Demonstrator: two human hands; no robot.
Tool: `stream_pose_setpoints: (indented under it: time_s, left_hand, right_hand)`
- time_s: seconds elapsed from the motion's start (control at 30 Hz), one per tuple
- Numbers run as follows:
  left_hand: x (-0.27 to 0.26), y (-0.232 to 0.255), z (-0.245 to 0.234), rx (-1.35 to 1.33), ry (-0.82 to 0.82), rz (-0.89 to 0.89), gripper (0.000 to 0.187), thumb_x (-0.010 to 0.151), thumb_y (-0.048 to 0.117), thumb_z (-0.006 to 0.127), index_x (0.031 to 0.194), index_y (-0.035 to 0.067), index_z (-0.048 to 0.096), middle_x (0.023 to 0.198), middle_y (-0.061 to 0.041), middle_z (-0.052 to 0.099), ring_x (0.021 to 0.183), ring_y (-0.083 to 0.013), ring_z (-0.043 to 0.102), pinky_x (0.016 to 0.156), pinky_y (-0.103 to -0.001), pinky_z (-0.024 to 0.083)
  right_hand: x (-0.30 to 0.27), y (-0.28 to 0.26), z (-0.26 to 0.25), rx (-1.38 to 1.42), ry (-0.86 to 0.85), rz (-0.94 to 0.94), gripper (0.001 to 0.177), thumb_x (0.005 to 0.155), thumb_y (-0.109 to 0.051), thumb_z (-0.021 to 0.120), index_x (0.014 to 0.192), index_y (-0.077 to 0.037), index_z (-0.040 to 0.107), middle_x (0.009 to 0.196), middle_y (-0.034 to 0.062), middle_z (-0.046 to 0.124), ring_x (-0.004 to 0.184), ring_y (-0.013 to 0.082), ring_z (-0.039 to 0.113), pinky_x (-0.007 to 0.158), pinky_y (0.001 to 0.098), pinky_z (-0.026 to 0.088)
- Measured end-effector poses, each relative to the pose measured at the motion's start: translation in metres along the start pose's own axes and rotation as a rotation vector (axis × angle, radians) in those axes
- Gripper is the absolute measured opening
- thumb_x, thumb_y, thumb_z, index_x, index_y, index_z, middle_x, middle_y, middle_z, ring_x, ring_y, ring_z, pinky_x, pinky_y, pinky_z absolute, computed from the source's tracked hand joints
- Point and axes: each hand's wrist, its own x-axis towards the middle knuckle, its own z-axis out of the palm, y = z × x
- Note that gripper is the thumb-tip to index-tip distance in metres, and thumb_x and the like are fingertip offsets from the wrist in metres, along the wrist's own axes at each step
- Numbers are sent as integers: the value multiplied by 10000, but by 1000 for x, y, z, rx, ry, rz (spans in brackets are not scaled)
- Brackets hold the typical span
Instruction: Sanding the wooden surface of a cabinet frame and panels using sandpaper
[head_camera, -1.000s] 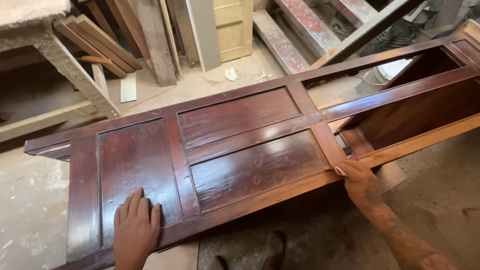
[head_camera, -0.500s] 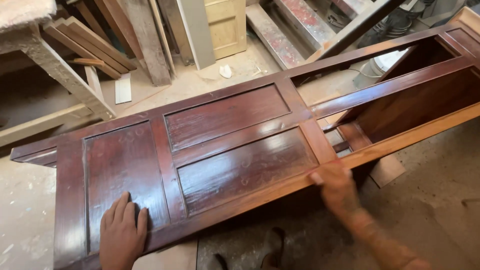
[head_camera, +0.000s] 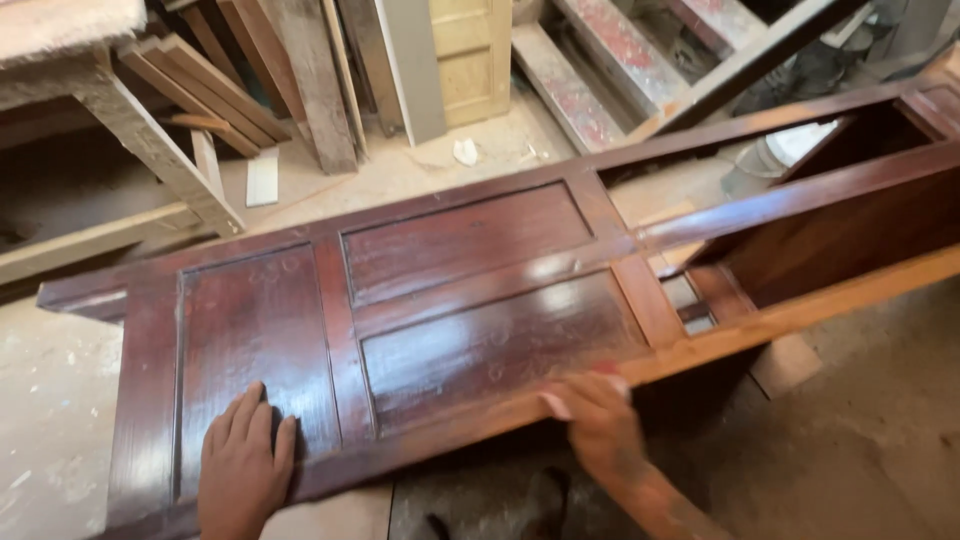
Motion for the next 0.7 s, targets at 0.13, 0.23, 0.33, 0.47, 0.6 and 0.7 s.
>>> stream_pose_setpoints:
  time_s: [0.13,0.23,0.33,0.47,0.6,0.7]
  left_hand:
    - [7,2,2,26,154,86,284,959,368,575,1023,101,650,1531,-81,616,1375,-306,570,1147,-435,449]
    - [-3,3,-4,42,134,84,281,951,374,575,1013,111,651,1519,-82,623,1373,-302,573,1139,-428,452]
    - [-8,4,-11,31,115,79,279,961,371,566,1008,107,643,1511,-90,619,1365,-312,571,1128,-436,447]
    - [-1,4,-8,17,136,91,284,968,365,566,1015,96,644,1513,-106,613,1367,-315,565,1129,-444,441]
    - [-3,-2,0,-23,96,68,293,974,369,542,1050,107,649,1537,-76,589,1402,-310,532,1146,-456,425]
    - [-3,1,-4,-38,60,54,269,985,356,525,1030,118,641,1547,-87,579,1408,-311,526,1151,-461,421]
  right_hand:
    - [4,36,-7,-9,-25,-76,280,878,-41,558,1083,-97,740,1055,61,719,997,278,667,927,384,509]
    - [-1,70,-59,-21,-90,31,376,867,34,499,1111,-84,760,1102,69,761,1033,284,678,951,399,511]
    - [-2,32,-45,10,-36,-14,370,974,16,428,1047,-94,774,997,56,754,923,280,660,911,408,488]
    - [6,-87,48,155,-20,-86,351,893,-13,447,1023,-116,757,957,54,698,859,279,615,791,407,461]
    - [14,-99,40,213,-102,-213,257,984,-147,488,1044,-39,713,996,102,694,882,324,601,794,416,471]
    - [3,-4,-3,117,-46,-141,266,1009,-125,540,1125,-127,780,987,60,744,876,265,651,853,394,489]
